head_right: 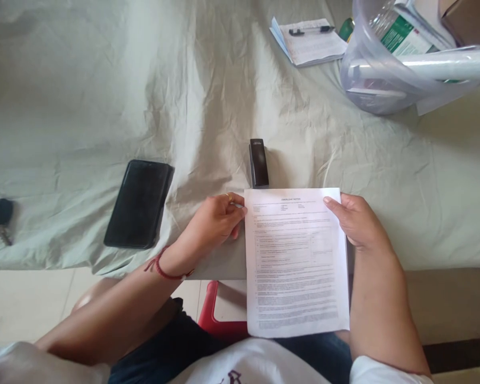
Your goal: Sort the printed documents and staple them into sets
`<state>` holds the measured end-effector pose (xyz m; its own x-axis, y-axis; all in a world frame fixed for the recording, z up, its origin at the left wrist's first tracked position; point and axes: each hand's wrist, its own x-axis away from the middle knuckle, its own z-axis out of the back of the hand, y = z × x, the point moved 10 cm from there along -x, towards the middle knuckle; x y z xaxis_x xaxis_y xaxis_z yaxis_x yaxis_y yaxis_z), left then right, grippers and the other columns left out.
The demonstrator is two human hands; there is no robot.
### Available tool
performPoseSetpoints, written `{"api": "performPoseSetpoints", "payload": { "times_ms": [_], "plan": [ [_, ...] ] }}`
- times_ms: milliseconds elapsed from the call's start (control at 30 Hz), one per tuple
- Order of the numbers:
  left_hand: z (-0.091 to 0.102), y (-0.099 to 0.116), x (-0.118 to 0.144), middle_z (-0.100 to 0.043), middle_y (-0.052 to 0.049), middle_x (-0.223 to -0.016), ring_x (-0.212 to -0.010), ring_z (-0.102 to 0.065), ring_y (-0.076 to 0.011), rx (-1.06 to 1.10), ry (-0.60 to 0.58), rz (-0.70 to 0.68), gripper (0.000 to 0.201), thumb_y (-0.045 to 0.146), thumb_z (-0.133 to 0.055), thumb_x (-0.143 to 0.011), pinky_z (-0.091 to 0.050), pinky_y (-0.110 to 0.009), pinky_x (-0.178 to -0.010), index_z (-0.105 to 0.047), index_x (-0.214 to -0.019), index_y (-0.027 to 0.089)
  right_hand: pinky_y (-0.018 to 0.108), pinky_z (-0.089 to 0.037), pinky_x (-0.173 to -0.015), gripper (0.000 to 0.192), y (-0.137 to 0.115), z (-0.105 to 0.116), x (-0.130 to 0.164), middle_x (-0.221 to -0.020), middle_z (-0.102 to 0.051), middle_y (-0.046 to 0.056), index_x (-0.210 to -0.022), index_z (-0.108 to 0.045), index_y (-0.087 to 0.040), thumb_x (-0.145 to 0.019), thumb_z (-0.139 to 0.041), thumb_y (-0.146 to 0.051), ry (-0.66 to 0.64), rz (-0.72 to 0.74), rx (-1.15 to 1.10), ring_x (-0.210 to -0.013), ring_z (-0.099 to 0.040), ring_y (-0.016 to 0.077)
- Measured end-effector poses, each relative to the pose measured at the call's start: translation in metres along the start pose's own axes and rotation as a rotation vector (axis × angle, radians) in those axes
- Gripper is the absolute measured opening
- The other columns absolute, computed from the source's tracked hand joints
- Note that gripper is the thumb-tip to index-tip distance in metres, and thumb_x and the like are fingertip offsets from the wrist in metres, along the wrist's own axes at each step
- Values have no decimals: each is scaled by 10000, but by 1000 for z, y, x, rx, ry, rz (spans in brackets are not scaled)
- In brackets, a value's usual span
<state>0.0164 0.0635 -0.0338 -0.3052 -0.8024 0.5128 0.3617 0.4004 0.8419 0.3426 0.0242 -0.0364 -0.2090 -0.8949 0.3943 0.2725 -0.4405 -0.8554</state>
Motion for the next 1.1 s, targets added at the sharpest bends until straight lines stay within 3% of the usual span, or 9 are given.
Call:
{"api": "performPoseSetpoints", "payload": {
  "times_ms": [100,200,300,400,567,733,900,1100],
  "plan": [
    [14,15,-3,-729,36,-661,-644,-664,-245,-148,180,-171,102,213,-713,-990,-440,-384,-694,-653,-1043,276,519,-778,-733,497,9,4,-3,-884,-900,59,-866,-874,-325,-803,-1001,-801,31,-74,6,-819,-889,356],
    [29,29,-2,-853,-32,-975,-817,-736,-258,-251,347,-292,135,192,-717,-987,-507,-408,-798,-667,-1087,269,535,-767,-744,543,13,5,-3,-885,-894,70,-856,-855,-319,-756,-1014,-828,24,-121,4,-812,-878,362],
    [35,44,1,-841,-65,-1096,-874,-737,-243,-319,422,-400,125,147,-665,-999,-541,-406,-863,-731,-1042,245,502,-739,-686,576,19,6,-1,-872,-886,70,-860,-848,-303,-747,-1007,-845,-4,-180,40,-767,-858,342],
    [32,52,0,-804,-54,-980,-832,-706,-233,-346,398,-449,198,135,-631,-1010,-536,-394,-828,-798,-973,235,468,-717,-641,574,19,4,2,-866,-885,64,-888,-857,-296,-766,-996,-839,-22,-204,47,-741,-849,325],
    [11,45,-8,-804,-84,-951,-906,-716,-282,-424,238,-484,296,115,-625,-1010,-562,-420,-844,-890,-951,234,464,-735,-686,581,7,-1,1,-911,-905,66,-844,-856,-314,-724,-1009,-862,-3,-137,23,-801,-866,330],
    [7,39,-14,-778,-146,-977,-1021,-688,-373,-556,263,-452,333,74,-613,-1004,-586,-491,-884,-921,-998,200,500,-751,-696,591,4,-2,-2,-800,-868,48,-841,-871,-328,-693,-1014,-881,25,-107,19,-807,-871,357],
    [7,43,-16,-792,-103,-1041,-1034,-751,-328,-582,276,-387,333,76,-620,-1018,-625,-486,-977,-895,-1164,193,472,-752,-726,560,-3,0,0,-828,-882,47,-846,-869,-315,-687,-1057,-818,74,-75,-49,-827,-877,345],
    [15,40,-20,-851,-65,-1104,-921,-786,-272,-503,291,-284,424,113,-669,-1014,-624,-465,-935,-787,-1410,206,510,-756,-750,619,-1,-1,-5,-842,-884,40,-918,-899,-320,-633,-1077,-840,83,-69,-92,-780,-856,333]
  ]
}}
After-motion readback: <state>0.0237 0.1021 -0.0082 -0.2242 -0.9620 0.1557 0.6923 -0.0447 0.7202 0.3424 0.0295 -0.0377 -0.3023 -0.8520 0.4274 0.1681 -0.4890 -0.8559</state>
